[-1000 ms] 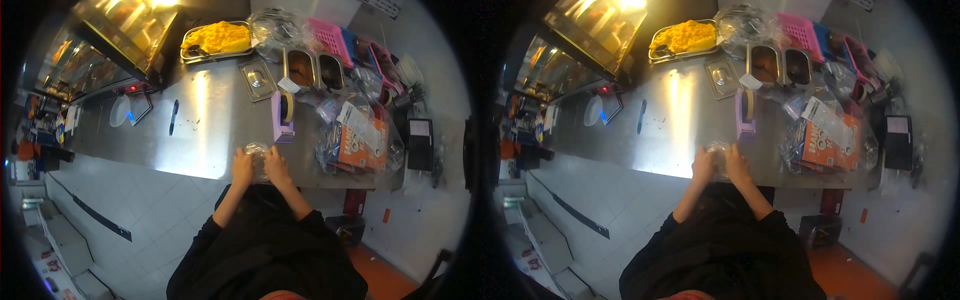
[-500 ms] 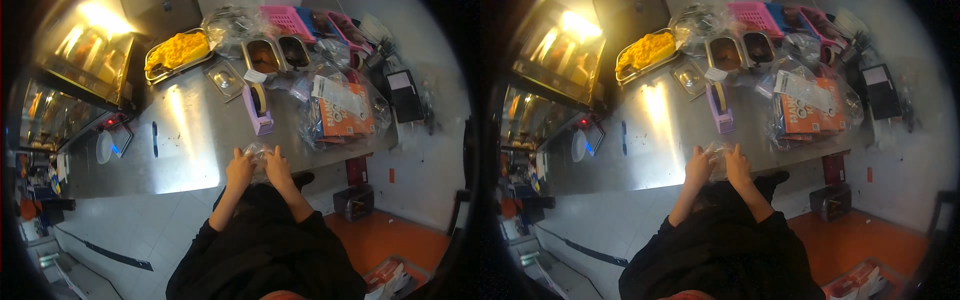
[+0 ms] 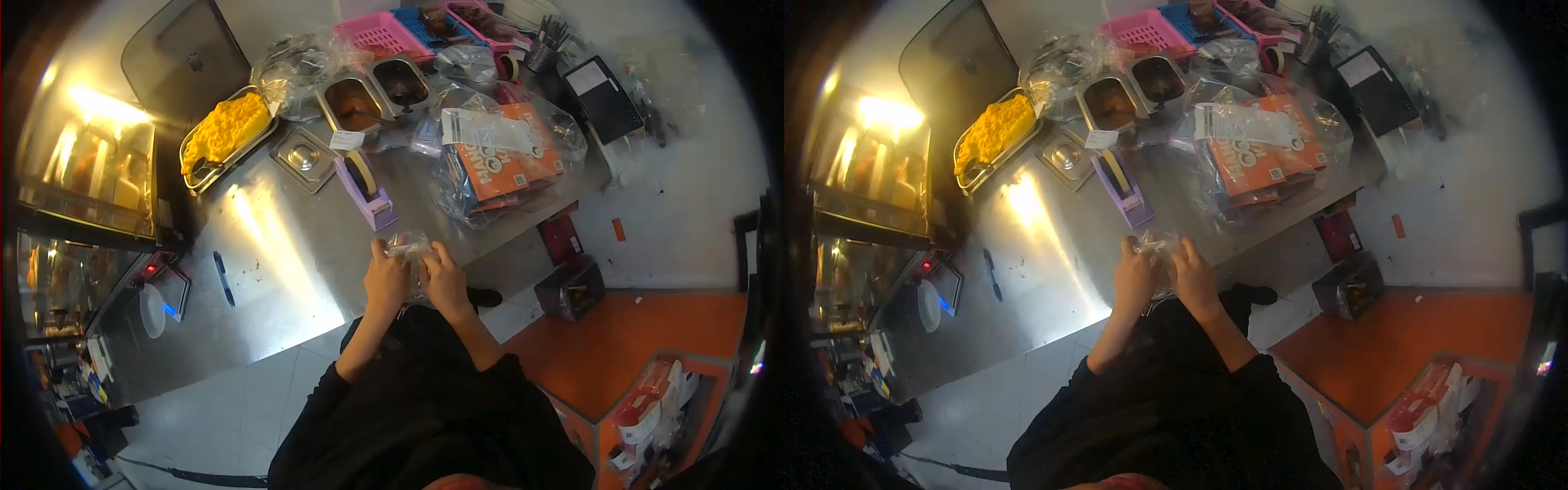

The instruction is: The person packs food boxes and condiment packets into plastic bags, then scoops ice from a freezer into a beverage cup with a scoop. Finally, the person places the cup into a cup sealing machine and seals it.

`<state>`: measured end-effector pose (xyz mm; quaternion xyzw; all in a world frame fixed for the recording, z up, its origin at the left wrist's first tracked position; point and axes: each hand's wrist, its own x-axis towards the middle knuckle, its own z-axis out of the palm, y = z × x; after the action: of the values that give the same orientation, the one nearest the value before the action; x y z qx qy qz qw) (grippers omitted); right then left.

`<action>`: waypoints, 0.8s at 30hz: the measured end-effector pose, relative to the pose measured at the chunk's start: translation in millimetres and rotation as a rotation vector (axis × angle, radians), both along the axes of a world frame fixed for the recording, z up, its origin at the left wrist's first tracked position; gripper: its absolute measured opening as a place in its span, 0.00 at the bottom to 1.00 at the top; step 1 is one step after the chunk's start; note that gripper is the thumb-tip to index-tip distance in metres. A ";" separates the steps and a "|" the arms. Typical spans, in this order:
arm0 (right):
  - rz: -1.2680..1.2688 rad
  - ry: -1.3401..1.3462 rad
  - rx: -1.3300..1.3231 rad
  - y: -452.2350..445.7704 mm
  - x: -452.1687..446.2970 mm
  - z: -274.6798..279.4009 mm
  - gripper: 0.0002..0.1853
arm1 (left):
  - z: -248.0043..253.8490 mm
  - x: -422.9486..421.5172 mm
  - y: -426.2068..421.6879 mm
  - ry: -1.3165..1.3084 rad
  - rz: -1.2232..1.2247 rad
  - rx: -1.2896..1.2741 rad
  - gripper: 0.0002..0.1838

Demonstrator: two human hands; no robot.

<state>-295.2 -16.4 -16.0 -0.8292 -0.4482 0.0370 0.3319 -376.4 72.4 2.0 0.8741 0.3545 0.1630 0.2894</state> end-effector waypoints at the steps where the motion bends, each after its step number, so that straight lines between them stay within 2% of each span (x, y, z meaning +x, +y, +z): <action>1: -0.016 -0.004 0.031 -0.9 -0.2 0.4 0.06 | 0.8 -0.4 -1.6 -0.037 -0.022 0.010 0.09; 4: -0.038 0.001 0.084 -5.3 0.3 1.3 0.06 | 4.1 -1.3 -7.0 0.086 -0.139 0.184 0.10; 7: -0.001 0.031 0.060 -4.6 -4.0 1.4 0.05 | -6.2 -2.0 -9.8 0.129 -0.100 0.161 0.07; 10: 0.069 0.004 -0.003 -1.4 -6.1 7.3 0.05 | -6.6 -3.6 -7.5 0.284 0.041 -0.068 0.04; 12: 0.105 -0.075 -0.049 -1.2 -4.8 4.8 0.05 | -11.0 -10.5 -3.0 0.332 0.044 -0.057 0.04; 16: 0.123 -0.060 -0.164 6.3 -5.3 -0.7 0.05 | -9.7 -22.7 0.6 0.474 -0.039 -0.019 0.05; 19: 0.152 -0.007 -0.228 13.9 -5.9 -2.7 0.06 | -8.5 -31.9 3.6 0.449 -0.043 -0.008 0.06; 24: 0.225 0.023 -0.188 26.3 -8.9 -0.4 0.06 | 19.8 -48.5 2.5 0.302 0.055 -0.011 0.15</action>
<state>-304.2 9.8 -16.4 -0.8007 -0.5290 0.1252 0.2518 -425.0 74.9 21.9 0.8770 0.4186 0.0358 0.2330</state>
